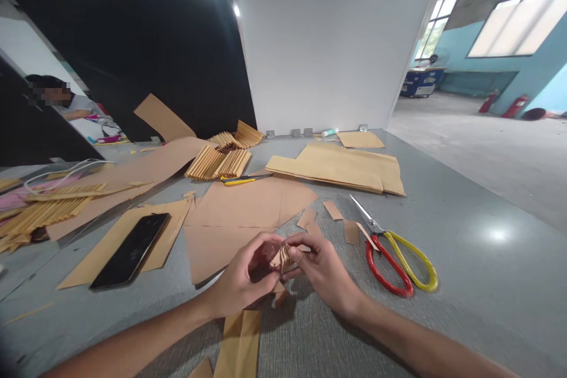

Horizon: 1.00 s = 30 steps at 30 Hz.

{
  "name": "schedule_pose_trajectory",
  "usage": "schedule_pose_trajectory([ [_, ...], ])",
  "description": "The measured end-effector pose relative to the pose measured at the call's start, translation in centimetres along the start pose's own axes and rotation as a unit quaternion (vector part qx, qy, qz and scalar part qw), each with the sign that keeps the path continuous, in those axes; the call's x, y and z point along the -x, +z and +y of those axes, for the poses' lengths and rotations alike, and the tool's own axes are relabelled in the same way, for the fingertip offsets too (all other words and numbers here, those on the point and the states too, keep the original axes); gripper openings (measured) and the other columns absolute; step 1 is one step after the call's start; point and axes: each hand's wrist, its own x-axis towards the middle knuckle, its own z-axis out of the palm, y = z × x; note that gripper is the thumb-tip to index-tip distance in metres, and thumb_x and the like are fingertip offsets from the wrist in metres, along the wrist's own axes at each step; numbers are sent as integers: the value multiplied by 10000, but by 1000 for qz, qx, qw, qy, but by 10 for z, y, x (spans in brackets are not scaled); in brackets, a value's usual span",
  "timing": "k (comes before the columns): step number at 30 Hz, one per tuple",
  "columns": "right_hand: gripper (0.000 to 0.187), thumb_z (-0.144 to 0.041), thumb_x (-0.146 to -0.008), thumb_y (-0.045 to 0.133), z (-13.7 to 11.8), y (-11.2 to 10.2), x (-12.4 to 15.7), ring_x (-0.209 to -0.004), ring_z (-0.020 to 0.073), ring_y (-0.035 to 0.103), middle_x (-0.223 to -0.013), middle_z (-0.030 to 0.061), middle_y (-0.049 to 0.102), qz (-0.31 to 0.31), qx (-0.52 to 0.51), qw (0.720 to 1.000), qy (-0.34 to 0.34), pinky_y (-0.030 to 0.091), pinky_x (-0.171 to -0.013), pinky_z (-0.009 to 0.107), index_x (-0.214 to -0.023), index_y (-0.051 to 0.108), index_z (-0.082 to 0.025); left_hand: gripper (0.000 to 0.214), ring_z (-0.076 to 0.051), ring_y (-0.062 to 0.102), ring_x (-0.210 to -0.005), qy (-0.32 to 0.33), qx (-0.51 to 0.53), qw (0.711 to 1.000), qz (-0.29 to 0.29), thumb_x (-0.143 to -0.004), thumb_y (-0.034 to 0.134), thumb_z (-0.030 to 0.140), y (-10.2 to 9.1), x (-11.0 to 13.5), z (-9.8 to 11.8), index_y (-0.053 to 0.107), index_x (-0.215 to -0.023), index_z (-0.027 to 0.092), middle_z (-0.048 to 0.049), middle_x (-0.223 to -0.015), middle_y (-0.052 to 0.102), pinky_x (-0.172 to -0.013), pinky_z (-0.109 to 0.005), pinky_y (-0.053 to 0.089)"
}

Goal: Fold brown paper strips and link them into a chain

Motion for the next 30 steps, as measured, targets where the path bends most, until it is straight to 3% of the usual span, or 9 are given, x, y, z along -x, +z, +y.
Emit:
schedule_pose_trajectory([
  [4, 352, -526, -881, 720, 0, 3, 2, -867, 213, 728, -936, 42, 698, 1, -34, 999, 9, 651, -735, 356, -995, 614, -210, 413, -207, 604, -1033, 27, -34, 999, 17, -926, 677, 293, -2, 0, -1, 636, -1337, 284, -96, -1250, 569, -890, -296, 505],
  [11, 312, -482, -899, 720, 6, 7, 4, -963, 224, 701, -1002, 66, 690, -24, -119, 992, 39, 610, -836, 355, -991, 642, -195, 516, -271, 515, -1309, 41, -34, 999, 8, -854, 783, 308, -2, -2, 1, 645, -1351, 326, -75, -1381, 578, -1107, -361, 403],
  [14, 312, -479, -878, 742, 3, 7, 5, -958, 224, 704, -1001, 66, 699, -16, -105, 993, 47, 610, -832, 352, -951, 648, -191, 427, -269, 525, -1313, 25, -28, 999, 30, -891, 740, 326, -1, -2, -1, 670, -1311, 290, -74, -1363, 618, -1129, -367, 378],
  [19, 304, -470, -910, 701, 0, 1, 2, -687, 171, 696, -794, 34, 699, 8, 38, 999, 34, 597, -647, 289, -904, 651, -171, 377, -239, 654, -1024, -39, 6, 998, 42, -898, 719, 390, 0, 0, -5, 661, -1209, 183, -87, -1068, 695, -923, -321, 502],
  [22, 232, -422, -934, 673, 1, -3, 2, -670, 161, 669, -788, 12, 667, 46, 113, 993, 0, 551, -566, 252, -926, 639, -193, 401, -201, 635, -903, -38, -15, 998, 56, -832, 790, 377, 1, 0, -6, 669, -1158, 178, -49, -959, 636, -829, -284, 515],
  [25, 138, -341, -978, 611, -1, -7, 4, -669, 138, 640, -841, 5, 679, 32, 192, 980, -49, 520, -590, 245, -1012, 662, -217, 409, -177, 618, -872, -25, -38, 997, 67, -785, 830, 324, 2, 0, -6, 698, -1150, 197, -49, -1043, 571, -793, -277, 526],
  [30, 178, -243, -943, 657, -2, -10, 8, -800, 148, 673, -965, 8, 728, -32, 261, 959, -103, 527, -742, 260, -1115, 699, -256, 427, -182, 589, -905, -3, -109, 992, 60, -763, 824, 202, 1, -1, -4, 718, -1174, 244, -37, -1040, 561, -733, -253, 484],
])
